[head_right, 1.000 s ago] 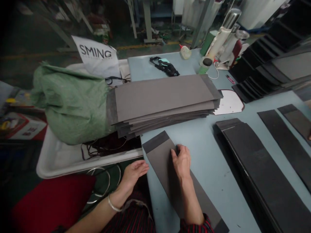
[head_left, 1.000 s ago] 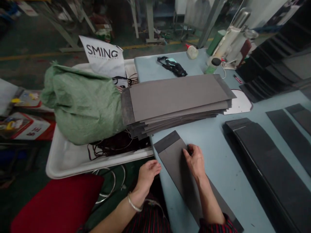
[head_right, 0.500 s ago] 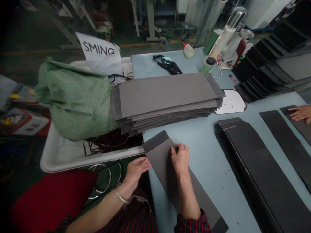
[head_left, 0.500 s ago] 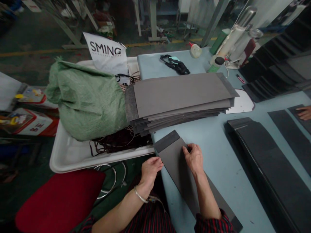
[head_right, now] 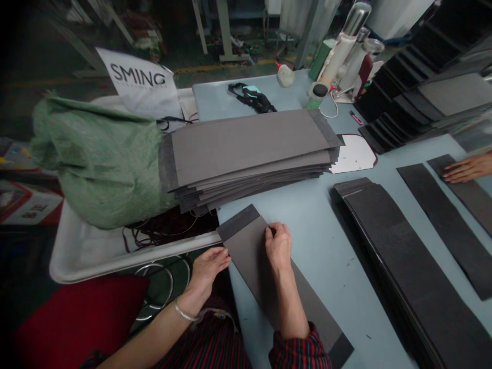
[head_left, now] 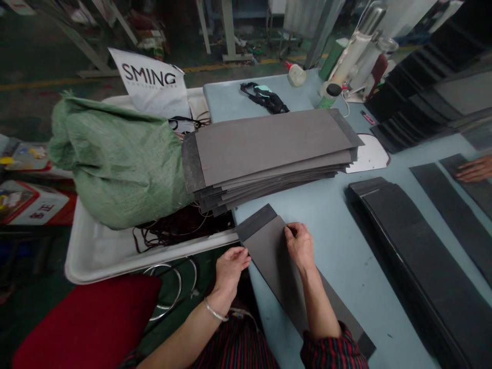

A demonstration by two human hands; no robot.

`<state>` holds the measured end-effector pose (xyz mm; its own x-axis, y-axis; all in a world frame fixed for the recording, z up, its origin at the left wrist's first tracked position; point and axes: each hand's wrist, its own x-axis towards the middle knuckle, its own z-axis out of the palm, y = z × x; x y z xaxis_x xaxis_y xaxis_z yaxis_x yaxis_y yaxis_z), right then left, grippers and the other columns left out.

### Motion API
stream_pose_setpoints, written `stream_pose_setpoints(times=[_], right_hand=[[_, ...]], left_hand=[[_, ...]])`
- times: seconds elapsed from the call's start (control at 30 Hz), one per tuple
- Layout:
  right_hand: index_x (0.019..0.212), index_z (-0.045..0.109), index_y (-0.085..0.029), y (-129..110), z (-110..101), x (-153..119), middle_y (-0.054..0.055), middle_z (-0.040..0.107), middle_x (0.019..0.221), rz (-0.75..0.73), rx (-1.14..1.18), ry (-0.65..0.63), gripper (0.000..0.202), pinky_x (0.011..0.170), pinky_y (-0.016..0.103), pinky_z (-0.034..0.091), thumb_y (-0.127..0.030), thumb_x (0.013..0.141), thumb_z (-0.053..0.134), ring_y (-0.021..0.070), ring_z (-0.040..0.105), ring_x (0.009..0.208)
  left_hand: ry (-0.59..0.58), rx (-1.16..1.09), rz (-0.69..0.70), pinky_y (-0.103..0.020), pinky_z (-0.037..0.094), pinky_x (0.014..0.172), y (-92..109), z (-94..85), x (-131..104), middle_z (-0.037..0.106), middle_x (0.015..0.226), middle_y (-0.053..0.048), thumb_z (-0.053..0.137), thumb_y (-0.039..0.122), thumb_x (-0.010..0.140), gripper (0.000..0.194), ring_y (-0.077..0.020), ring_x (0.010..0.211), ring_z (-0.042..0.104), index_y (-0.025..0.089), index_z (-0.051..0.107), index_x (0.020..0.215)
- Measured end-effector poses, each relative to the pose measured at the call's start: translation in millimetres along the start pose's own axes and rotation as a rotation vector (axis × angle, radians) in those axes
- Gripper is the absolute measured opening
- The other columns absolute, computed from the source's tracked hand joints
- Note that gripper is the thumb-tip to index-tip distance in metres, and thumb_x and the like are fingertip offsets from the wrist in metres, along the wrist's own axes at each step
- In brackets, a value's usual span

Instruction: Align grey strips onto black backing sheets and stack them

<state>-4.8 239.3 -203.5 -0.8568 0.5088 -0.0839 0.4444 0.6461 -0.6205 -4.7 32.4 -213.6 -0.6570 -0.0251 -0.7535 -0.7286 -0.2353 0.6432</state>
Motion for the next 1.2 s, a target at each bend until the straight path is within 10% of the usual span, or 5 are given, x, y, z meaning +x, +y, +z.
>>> stream_pose_setpoints(times=[0.4, 1.2], right_hand=[[0.096, 0.069, -0.018, -1.9, 2.6, 1.5, 0.01, 0.062, 0.09, -0.05, -0.033, -0.005, 0.029, 0.082, 0.037, 0.044, -0.032, 0.086, 0.046, 0.0232, 0.056, 0.084], [0.101, 0.071, -0.02, -2.4, -4.4, 6.5, 0.008, 0.072, 0.101, 0.159, 0.604, -0.052, 0.035, 0.089, 0.043, 0.048, -0.044, 0.078, 0.062, 0.0255, 0.064, 0.095]], left_hand=[[-0.035, -0.027, -0.07, -0.028, 0.055, 0.071, 2.6, -1.9, 0.6, 0.069, 0.074, -0.004, 0.085, 0.03, 0.06, 0.042, -0.012, 0.064, 0.065, 0.012, 0.067, 0.093], [-0.354, -0.127, -0.037, -0.022, 0.05, 0.063, -0.3, -12.9, 11.6, 0.065, 0.071, -0.001, 0.082, 0.038, 0.065, 0.031, -0.0085, 0.063, 0.059, 0.014, 0.068, 0.081]])
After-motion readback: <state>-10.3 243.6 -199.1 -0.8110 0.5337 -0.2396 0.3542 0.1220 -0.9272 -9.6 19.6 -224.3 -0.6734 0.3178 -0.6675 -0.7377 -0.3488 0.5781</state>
